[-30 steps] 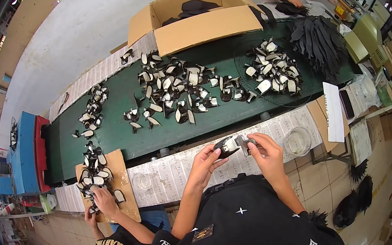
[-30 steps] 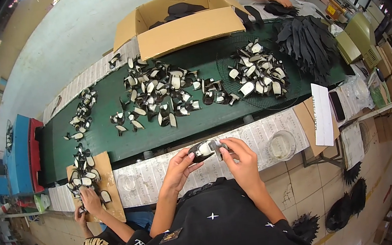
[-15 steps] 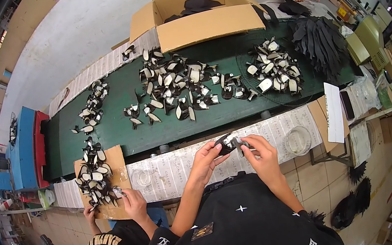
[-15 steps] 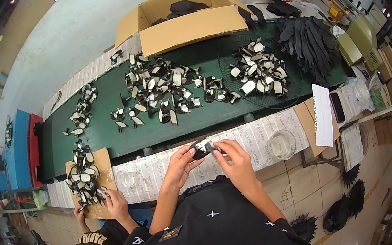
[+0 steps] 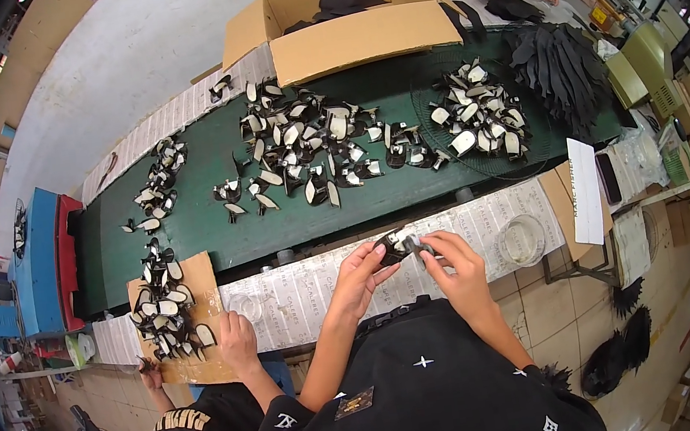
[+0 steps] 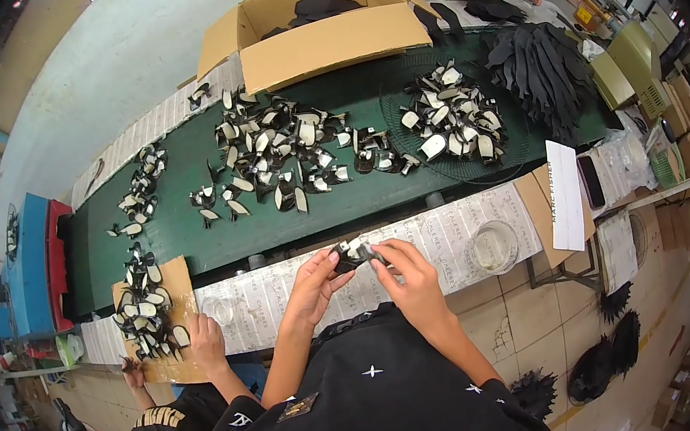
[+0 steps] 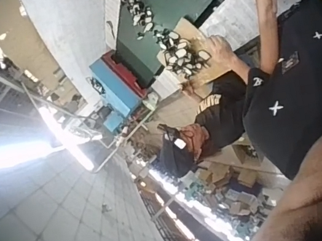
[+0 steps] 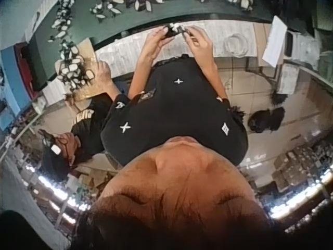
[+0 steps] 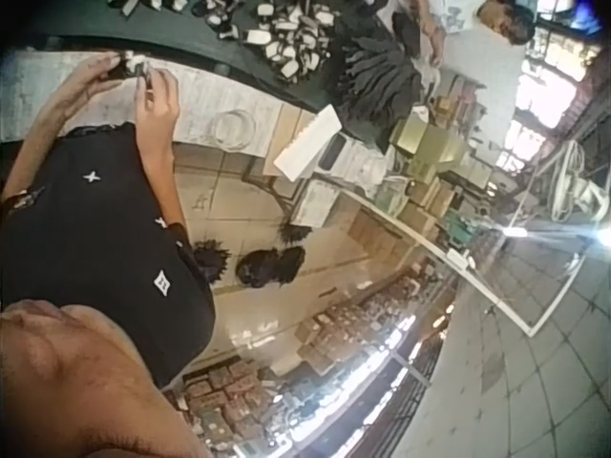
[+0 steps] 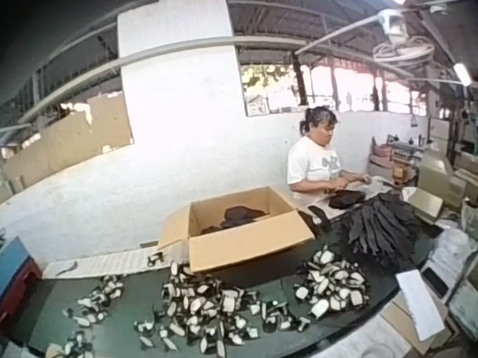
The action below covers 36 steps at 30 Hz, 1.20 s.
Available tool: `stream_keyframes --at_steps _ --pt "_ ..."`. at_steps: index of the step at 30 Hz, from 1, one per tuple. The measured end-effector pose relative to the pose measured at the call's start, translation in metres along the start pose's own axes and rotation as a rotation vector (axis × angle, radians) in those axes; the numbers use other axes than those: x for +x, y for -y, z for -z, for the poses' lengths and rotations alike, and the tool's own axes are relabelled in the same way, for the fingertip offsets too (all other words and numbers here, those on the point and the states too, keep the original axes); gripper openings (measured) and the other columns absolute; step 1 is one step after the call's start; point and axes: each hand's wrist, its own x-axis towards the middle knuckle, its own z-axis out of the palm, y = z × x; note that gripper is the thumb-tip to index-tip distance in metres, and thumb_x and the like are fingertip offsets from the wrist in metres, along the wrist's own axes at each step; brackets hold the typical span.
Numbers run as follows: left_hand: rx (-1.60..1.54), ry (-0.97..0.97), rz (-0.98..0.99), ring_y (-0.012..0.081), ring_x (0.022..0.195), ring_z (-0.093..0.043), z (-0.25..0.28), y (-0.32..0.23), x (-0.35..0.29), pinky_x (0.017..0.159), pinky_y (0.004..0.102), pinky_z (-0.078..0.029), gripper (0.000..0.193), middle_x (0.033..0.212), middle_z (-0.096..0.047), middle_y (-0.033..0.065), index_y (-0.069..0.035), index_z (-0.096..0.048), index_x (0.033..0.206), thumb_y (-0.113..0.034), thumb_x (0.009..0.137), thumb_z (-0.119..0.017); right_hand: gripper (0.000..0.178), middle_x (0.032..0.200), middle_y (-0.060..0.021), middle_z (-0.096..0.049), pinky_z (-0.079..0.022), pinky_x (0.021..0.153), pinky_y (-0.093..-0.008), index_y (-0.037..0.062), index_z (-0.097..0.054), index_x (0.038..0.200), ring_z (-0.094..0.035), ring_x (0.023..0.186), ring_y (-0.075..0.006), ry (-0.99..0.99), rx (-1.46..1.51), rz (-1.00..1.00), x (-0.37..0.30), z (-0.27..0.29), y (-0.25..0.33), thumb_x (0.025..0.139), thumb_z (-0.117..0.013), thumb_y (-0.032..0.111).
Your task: Sorting and applying adhesive to small black and white shoe components at a manufacturing workstation.
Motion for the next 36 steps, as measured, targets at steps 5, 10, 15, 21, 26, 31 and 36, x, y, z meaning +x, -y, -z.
stream_keyframes --at_steps 5,10,15,21,26,31,36 --pt "0.010 -0.006 -0.002 0.0116 0.093 -0.063 0.001 -0.002 -0.002 0.084 0.0288 -0.057 0.020 0.103 -0.064 0.0065 -0.001 -0.057 0.108 -0.016 0.095 -0.055 0.023 0.106 -0.0136 -0.060 -0.058 0.068 -0.0285 -0.0027 -0.063 0.107 -0.065 0.086 -0.0225 -0.075 -0.097 0.006 0.001 0.009 -0.004 0.084 -0.064 0.000" --pt "0.010 -0.010 0.002 0.0115 0.092 -0.064 0.001 0.000 -0.002 0.084 0.0292 -0.057 0.020 0.103 -0.064 0.0066 -0.001 -0.058 0.108 -0.016 0.095 -0.055 0.023 0.107 -0.0134 -0.060 -0.058 0.067 -0.0287 -0.0026 -0.064 0.107 -0.065 0.087 -0.0211 -0.067 0.041 -0.057 0.001 0.009 -0.001 0.084 -0.064 0.000" --pt "0.030 -0.007 -0.003 0.0118 0.092 -0.064 -0.001 -0.002 -0.003 0.083 0.0298 -0.057 0.019 0.103 -0.064 0.0066 -0.001 -0.058 0.107 -0.015 0.095 -0.055 0.022 0.107 -0.0136 -0.061 -0.058 0.067 -0.0277 -0.0031 -0.064 0.106 -0.065 0.086 -0.0195 -0.036 -0.067 0.007 0.001 0.008 -0.001 0.084 -0.063 -0.001" --pt "0.056 0.000 -0.008 0.0124 0.093 -0.063 -0.003 -0.004 -0.004 0.087 0.0327 -0.055 0.014 0.100 -0.064 0.0051 -0.004 -0.059 0.103 -0.014 0.094 -0.057 0.022 0.108 -0.0139 -0.061 -0.058 0.069 -0.0281 -0.0028 -0.064 0.106 -0.065 0.089 -0.0205 -0.106 -0.023 -0.040 0.004 0.013 -0.002 0.084 -0.063 -0.001" --pt "0.117 0.017 -0.008 0.0129 0.094 -0.063 -0.004 -0.002 -0.004 0.089 0.0333 -0.055 0.017 0.103 -0.063 0.0054 -0.002 -0.057 0.108 -0.011 0.093 -0.058 0.024 0.110 -0.0148 -0.060 -0.056 0.073 -0.0314 -0.0017 -0.063 0.108 -0.064 0.093 -0.0252 -0.002 -0.033 0.047 0.006 0.008 -0.003 0.084 -0.064 0.000" --pt "0.168 0.017 -0.015 0.0117 0.092 -0.062 -0.011 -0.002 -0.004 0.089 0.0325 -0.055 0.017 0.099 -0.061 0.0042 -0.003 -0.058 0.107 -0.010 0.091 -0.060 0.024 0.110 -0.0141 -0.061 -0.056 0.072 -0.0296 -0.0011 -0.064 0.108 -0.064 0.093 -0.0235 0.042 -0.113 0.142 0.007 0.007 -0.010 0.084 -0.063 -0.001" --pt "0.199 0.026 -0.009 0.0116 0.091 -0.061 -0.012 -0.002 -0.002 0.088 0.0315 -0.055 0.018 0.099 -0.061 0.0045 -0.002 -0.058 0.106 -0.010 0.090 -0.062 0.024 0.110 -0.0151 -0.060 -0.053 0.077 -0.0320 -0.0010 -0.064 0.108 -0.064 0.095 -0.0266 0.073 -0.110 0.154 0.009 0.007 -0.008 0.083 -0.064 -0.001"
